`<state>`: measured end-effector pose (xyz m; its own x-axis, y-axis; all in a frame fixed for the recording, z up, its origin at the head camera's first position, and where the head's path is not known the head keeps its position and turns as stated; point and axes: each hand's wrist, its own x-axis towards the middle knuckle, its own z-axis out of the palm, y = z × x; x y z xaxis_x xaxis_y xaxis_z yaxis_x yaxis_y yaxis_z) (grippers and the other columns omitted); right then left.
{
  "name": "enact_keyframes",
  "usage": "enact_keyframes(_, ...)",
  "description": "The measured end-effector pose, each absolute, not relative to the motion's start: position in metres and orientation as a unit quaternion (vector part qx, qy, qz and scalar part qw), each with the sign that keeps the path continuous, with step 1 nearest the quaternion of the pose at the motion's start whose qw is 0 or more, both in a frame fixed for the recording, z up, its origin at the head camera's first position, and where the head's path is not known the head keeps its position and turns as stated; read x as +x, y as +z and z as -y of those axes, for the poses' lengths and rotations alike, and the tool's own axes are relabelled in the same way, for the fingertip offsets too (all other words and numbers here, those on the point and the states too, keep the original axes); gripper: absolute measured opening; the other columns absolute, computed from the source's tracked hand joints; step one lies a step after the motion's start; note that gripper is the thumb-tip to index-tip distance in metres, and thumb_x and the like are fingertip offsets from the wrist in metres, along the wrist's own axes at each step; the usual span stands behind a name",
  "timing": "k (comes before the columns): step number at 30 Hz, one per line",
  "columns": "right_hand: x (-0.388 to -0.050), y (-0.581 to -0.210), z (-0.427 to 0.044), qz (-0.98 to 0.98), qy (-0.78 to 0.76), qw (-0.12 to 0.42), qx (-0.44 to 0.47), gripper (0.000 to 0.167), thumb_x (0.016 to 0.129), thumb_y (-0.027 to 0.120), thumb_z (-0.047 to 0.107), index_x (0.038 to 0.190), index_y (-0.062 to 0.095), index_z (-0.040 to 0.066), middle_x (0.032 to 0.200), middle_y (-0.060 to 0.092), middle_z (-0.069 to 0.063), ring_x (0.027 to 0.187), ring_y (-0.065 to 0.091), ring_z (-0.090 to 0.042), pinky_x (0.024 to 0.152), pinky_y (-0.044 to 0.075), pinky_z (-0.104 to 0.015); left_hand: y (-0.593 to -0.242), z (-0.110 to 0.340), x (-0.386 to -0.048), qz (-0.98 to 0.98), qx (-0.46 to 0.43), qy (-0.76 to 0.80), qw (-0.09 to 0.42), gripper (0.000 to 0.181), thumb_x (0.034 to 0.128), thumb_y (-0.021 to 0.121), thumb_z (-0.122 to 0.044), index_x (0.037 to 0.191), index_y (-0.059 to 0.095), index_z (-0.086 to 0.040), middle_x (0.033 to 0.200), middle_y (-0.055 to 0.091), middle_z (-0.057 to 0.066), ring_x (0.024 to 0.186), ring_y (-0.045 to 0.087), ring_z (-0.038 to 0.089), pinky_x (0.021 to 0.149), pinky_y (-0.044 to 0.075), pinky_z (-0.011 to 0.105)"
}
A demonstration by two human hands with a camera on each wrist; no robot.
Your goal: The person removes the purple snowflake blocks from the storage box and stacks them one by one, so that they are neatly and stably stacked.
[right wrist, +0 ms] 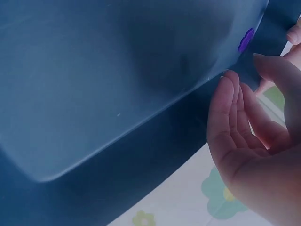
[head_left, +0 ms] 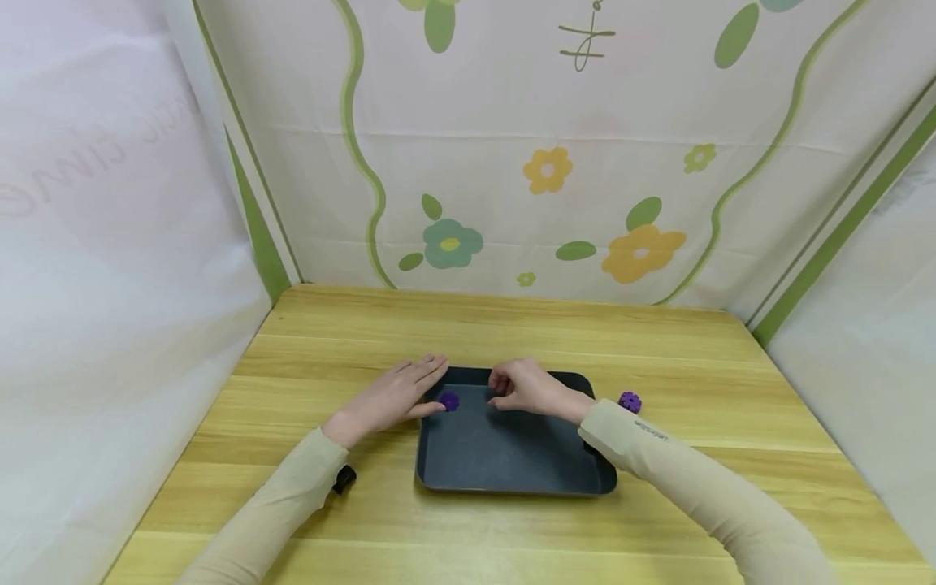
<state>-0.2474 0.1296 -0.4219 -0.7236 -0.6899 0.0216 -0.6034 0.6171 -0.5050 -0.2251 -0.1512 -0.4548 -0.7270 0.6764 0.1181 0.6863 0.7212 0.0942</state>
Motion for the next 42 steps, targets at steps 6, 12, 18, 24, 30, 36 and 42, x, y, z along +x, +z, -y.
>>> enact_keyframes(6,-0.249,-0.427,-0.119,-0.891,-0.248,0.09,-0.37,0.02,0.085,0.078,0.015,0.099,0.071,0.002,0.09,0.073,-0.007,0.075,0.065,-0.009,0.068,0.055,-0.019,-0.455,0.151,-0.226,0.926,-0.37,-0.066,0.045,0.072,0.0994,0.052,-0.051,0.153,0.037,-0.005,0.16,0.037,0.013,0.148,0.037,0.028,0.117,0.038,0.051)
enact_keyframes(12,-0.249,-0.431,-0.11,-0.889,-0.255,0.099,-0.367,0.021,0.085,0.078,0.016,0.099,0.071,0.002,0.09,0.073,-0.008,0.076,0.065,-0.01,0.069,0.055,-0.018,-0.453,0.15,-0.225,0.924,-0.373,-0.07,0.048,0.072,0.0986,0.055,-0.049,0.152,0.038,-0.004,0.159,0.038,0.014,0.147,0.039,0.03,0.116,0.039,0.053)
enact_keyframes(18,-0.248,-0.435,-0.1,-0.888,-0.259,0.114,-0.362,0.024,0.086,0.078,0.018,0.103,0.071,0.003,0.094,0.073,-0.008,0.079,0.066,-0.011,0.07,0.055,-0.02,-0.452,0.15,-0.225,0.925,-0.371,-0.067,0.046,0.072,0.0987,0.054,-0.049,0.153,0.038,-0.005,0.159,0.037,0.014,0.147,0.039,0.029,0.116,0.039,0.052)
enact_keyframes(24,-0.247,-0.441,-0.091,-0.886,-0.26,0.111,-0.367,0.028,0.086,0.078,0.018,0.107,0.07,0.002,0.098,0.073,-0.011,0.083,0.068,-0.017,0.072,0.056,-0.022,-0.452,0.15,-0.224,0.927,-0.368,-0.067,0.04,0.072,0.0995,0.052,-0.05,0.154,0.035,-0.006,0.16,0.036,0.012,0.148,0.038,0.028,0.118,0.038,0.05)
enact_keyframes(30,-0.246,-0.445,-0.084,-0.889,-0.265,0.102,-0.358,0.032,0.086,0.078,0.018,0.11,0.069,0.0,0.101,0.073,-0.012,0.086,0.07,-0.02,0.074,0.058,-0.025,-0.453,0.151,-0.224,0.925,-0.37,-0.065,0.046,0.072,0.0993,0.052,-0.05,0.154,0.035,-0.006,0.16,0.037,0.012,0.147,0.038,0.027,0.117,0.038,0.05)
enact_keyframes(36,-0.245,-0.45,-0.076,-0.895,-0.261,0.082,-0.351,0.033,0.084,0.08,0.017,0.11,0.07,-0.001,0.099,0.073,-0.012,0.083,0.07,-0.02,0.073,0.059,-0.027,-0.453,0.15,-0.224,0.923,-0.374,-0.068,0.055,0.072,0.0984,0.055,-0.049,0.153,0.038,-0.005,0.159,0.038,0.012,0.146,0.04,0.028,0.116,0.04,0.05)
enact_keyframes(42,-0.243,-0.455,-0.071,-0.9,-0.256,0.074,-0.344,0.035,0.084,0.079,0.017,0.112,0.069,-0.001,0.099,0.072,-0.012,0.082,0.069,-0.019,0.072,0.058,-0.026,-0.453,0.151,-0.223,0.922,-0.376,-0.07,0.064,0.072,0.098,0.056,-0.048,0.152,0.039,-0.004,0.158,0.04,0.013,0.145,0.041,0.029,0.115,0.041,0.05)
